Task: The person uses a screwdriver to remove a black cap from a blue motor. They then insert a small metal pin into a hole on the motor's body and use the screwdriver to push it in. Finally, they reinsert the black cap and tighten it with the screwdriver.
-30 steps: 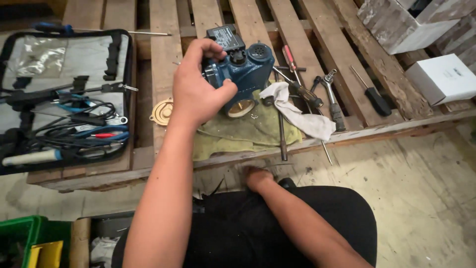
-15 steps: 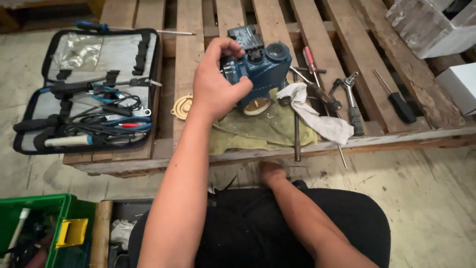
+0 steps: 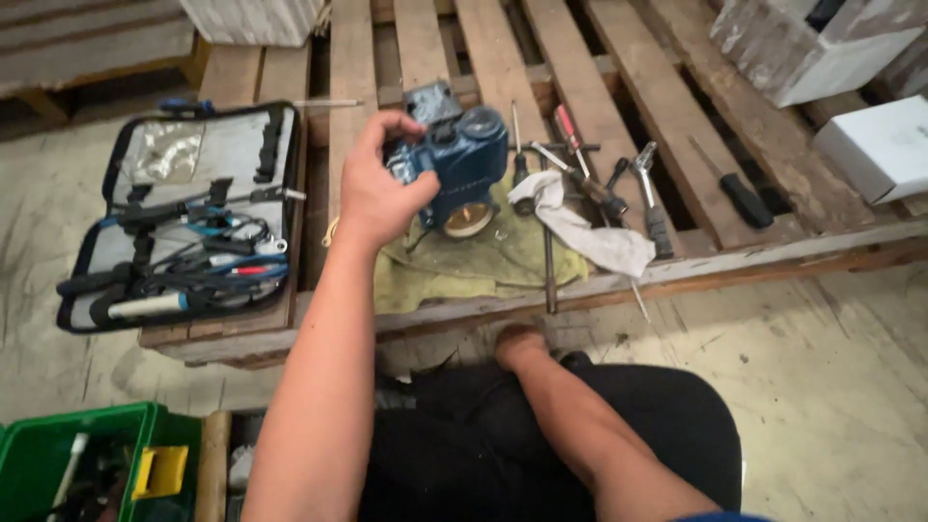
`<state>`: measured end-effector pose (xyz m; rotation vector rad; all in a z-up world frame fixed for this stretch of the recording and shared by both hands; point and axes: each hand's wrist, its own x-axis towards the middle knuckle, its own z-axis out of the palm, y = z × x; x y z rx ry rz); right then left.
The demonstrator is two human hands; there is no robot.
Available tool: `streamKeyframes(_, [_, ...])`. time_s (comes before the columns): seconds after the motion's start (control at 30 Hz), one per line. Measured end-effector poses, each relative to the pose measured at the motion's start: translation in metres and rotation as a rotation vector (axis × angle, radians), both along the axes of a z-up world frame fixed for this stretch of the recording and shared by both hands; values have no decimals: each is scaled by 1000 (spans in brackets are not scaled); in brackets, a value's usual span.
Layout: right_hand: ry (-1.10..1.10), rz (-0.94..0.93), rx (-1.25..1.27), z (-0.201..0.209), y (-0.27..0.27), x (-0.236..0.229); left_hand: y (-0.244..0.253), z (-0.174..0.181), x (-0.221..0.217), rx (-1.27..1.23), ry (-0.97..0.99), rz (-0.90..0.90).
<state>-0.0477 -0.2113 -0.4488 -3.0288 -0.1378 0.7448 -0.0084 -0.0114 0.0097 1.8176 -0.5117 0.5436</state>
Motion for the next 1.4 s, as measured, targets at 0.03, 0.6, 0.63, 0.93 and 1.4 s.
streamKeyframes(0.03, [-7, 4, 1, 32, 9, -15, -2, 2, -1, 1, -7, 4])
streamKeyframes(0.6, [-50, -229, 199, 462, -61, -40, -9, -16, 19, -111, -69, -47])
streamKeyframes(0.63, [-48, -242, 196, 447, -64, -34, -9, -15, 18, -113, -64, -59])
streamKeyframes(0.93, [-112, -492, 174, 381, -67, 4, -5, -10, 23, -141, -138, -37])
streamKeyframes(1.4, [-324, -451, 205, 417, -50, -6, 8, -9, 25, -232, -175, -87])
